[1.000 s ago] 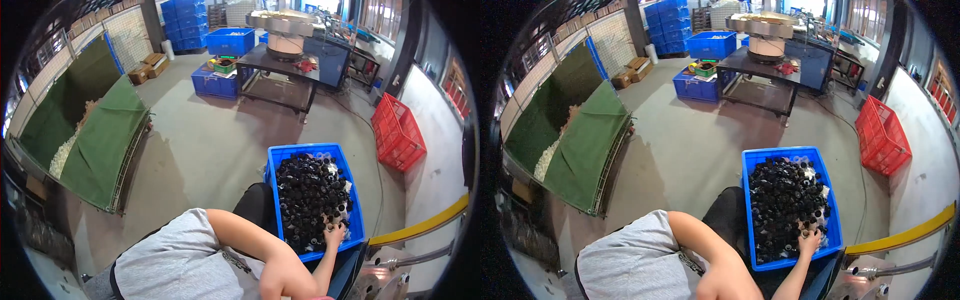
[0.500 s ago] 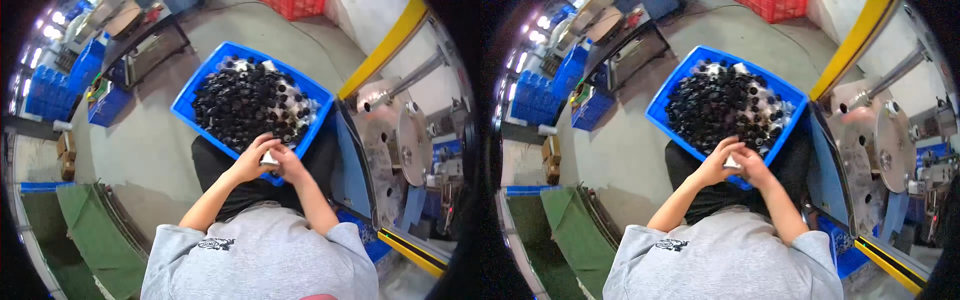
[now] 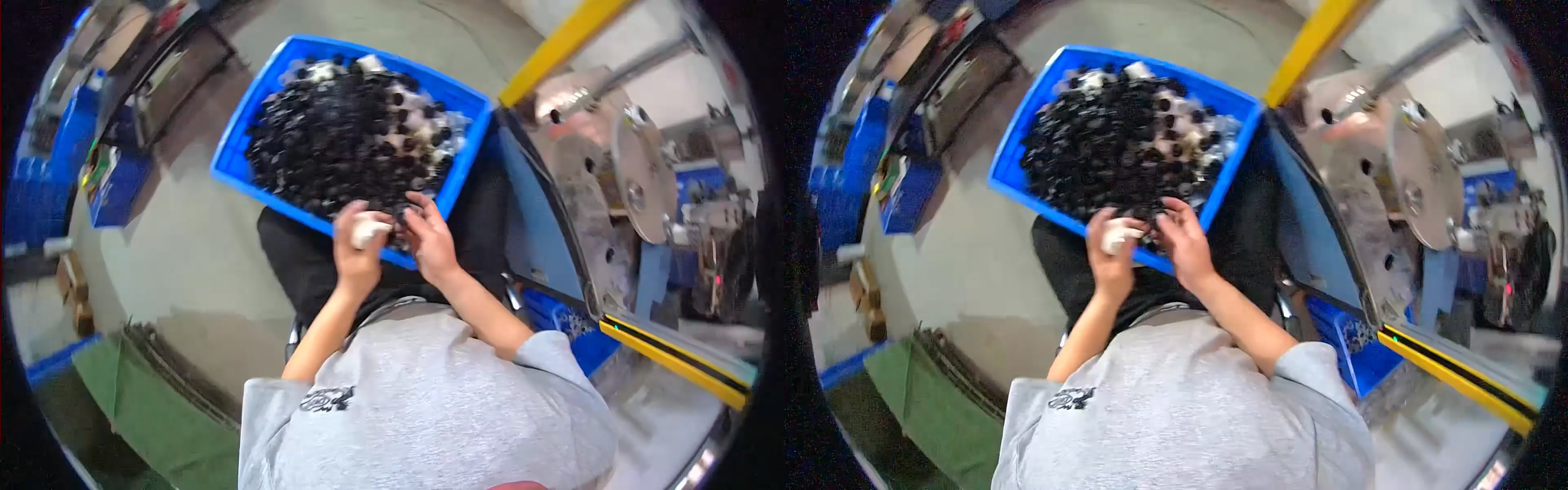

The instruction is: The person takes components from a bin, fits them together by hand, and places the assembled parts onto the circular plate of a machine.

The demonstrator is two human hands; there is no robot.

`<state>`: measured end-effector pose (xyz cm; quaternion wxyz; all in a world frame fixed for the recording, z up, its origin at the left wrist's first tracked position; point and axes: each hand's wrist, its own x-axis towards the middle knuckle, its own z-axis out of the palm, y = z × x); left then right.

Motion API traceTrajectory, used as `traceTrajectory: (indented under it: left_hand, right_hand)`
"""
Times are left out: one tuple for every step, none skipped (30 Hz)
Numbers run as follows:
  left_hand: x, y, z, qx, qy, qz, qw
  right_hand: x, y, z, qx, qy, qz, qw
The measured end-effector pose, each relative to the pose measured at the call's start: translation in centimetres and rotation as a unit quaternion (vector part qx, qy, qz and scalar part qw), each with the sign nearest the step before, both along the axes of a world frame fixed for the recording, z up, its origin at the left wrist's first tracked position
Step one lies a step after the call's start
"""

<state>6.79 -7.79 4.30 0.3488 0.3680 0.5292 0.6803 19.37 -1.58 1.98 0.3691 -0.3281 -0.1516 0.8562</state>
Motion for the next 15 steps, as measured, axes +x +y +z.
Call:
traceTrajectory:
  left_hand:
    - [-0.3,0.1,1.0,-0.065,-0.137,0.011,0.988]
    - [-1.3,0.1,0.5,-0.136,-0.176,-0.004,0.975]
    - [-1.1,0.2,0.1,-0.135,-0.184,-0.026,0.973]
    - [-1.1,-0.1,-0.3,-0.122,-0.254,-0.076,0.956]
    - [-1.2,-0.2,-0.6,-0.108,-0.321,-0.121,0.933]
    - [-1.1,-0.3,-0.8,-0.094,-0.387,-0.163,0.903]
    - [-0.8,-0.2,-1.1,-0.078,-0.451,-0.200,0.866]
    - [-0.3,0.1,-1.0,-0.131,-0.371,-0.196,0.898]
    - [0.0,0.3,-0.9,-0.184,-0.287,-0.184,0.922]
    - [0.3,0.5,-1.1,-0.186,-0.291,-0.174,0.922]
    - [0.2,0.6,-1.2,-0.168,-0.206,-0.216,0.940]
    - [-0.3,0.3,-1.3,-0.159,-0.117,-0.253,0.947]
    - [-0.7,0.2,-1.2,-0.163,-0.141,-0.283,0.935]
    - [-1.0,0.2,-1.2,-0.164,-0.166,-0.312,0.921]
    - [-1.2,-0.1,-1.5,-0.177,-0.166,-0.293,0.925]
  right_hand:
    - [0.4,0.3,1.6,0.113,-0.101,0.011,0.988]
    - [0.8,0.7,3.0,0.219,-0.205,0.024,0.954]
    - [1.1,1.0,4.1,0.403,-0.287,-0.017,0.869]
    - [1.1,1.2,4.7,0.565,-0.354,-0.048,0.744]
    - [1.4,1.1,4.7,0.563,-0.363,-0.056,0.740]
    - [1.6,0.9,4.7,0.601,-0.337,0.000,0.725]
    - [1.9,0.9,4.7,0.636,-0.307,0.060,0.705]
    - [2.1,1.1,4.4,0.663,-0.333,0.058,0.668]
    - [2.3,1.3,4.2,0.687,-0.355,0.060,0.631]
    - [2.7,1.5,4.1,0.687,-0.349,0.069,0.633]
    - [3.1,1.6,4.0,0.697,-0.342,0.069,0.626]
    - [3.0,1.1,4.0,0.693,-0.337,0.069,0.634]
    - [3.0,0.6,4.0,0.689,-0.331,0.069,0.641]
    - [3.2,0.1,4.0,0.675,-0.332,0.070,0.655]
    - [3.5,-0.5,3.3,0.671,-0.314,0.081,0.666]
